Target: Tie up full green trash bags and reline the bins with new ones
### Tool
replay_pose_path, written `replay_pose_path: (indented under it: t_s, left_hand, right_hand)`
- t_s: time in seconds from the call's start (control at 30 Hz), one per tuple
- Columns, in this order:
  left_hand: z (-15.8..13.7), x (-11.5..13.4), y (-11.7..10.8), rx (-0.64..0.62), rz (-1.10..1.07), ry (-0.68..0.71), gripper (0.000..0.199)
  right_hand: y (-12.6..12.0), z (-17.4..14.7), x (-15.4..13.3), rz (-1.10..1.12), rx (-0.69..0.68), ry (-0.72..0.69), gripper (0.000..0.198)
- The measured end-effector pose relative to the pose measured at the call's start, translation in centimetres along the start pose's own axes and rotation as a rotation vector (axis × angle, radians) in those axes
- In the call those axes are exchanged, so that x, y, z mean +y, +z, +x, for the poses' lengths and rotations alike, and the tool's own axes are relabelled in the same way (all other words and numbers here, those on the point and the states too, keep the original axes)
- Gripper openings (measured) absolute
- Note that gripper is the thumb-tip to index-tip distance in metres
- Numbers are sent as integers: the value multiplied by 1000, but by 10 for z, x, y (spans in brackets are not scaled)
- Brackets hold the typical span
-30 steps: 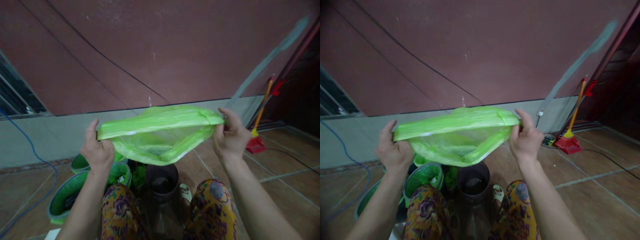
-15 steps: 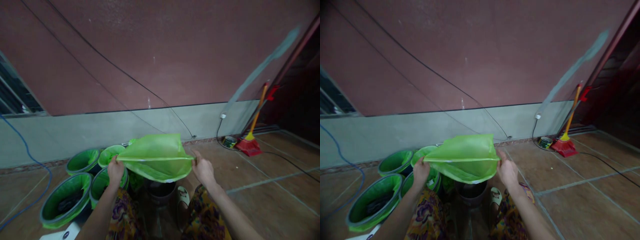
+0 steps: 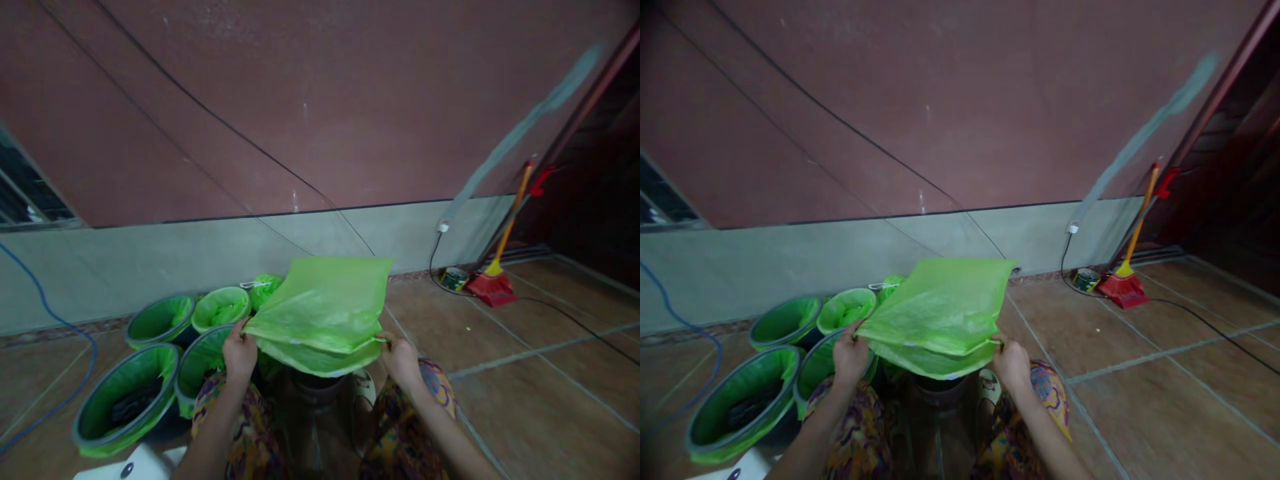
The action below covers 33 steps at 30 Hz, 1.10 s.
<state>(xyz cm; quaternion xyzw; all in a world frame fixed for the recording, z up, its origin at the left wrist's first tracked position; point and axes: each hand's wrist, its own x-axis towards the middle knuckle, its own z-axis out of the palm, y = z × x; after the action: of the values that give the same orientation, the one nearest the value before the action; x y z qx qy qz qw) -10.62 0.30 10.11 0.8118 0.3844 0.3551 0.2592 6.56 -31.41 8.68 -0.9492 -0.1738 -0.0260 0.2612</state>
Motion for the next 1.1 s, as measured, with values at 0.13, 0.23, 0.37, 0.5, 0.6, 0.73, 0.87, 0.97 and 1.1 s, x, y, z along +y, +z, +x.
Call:
replay_pose_path:
  t_s: [0.13,0.23,0.37,0.5,0.6,0.73,0.87,0.97,1.1]
  left_hand:
    - [3,8,2,-24,-107,-42,36]
    - [-1,8,9,-124,-145,-11,33]
    - [0,10,17,-263,3,92,25]
    - [9,18,26,-212,222,92,21]
    - [18,24,33,-170,222,-50,26]
    - [24,29,39,-97,176,-144,31]
    - [26,26,41,-67,119,-60,27]
    - [30,21,41,-116,28,16,25]
    - [37,16,42,-275,-147,62,24]
  right_hand:
    - [-5,-3,-11,-63,-5,17,31]
    - [-13,-7,-15,-34,36,19,40]
    - [-36,-7,-24,9,156,-40,46]
    - [-60,-6,-40,36,265,-135,39]
    - [-75,-10,-55,-7,282,-166,38]
    - [-93,-17,-77,-96,263,-144,34]
    - [-106,-18,-90,-183,262,-110,34]
    - [-111,-13,-92,-201,287,-118,34]
    - [-116,-9,-91,-157,321,-125,32]
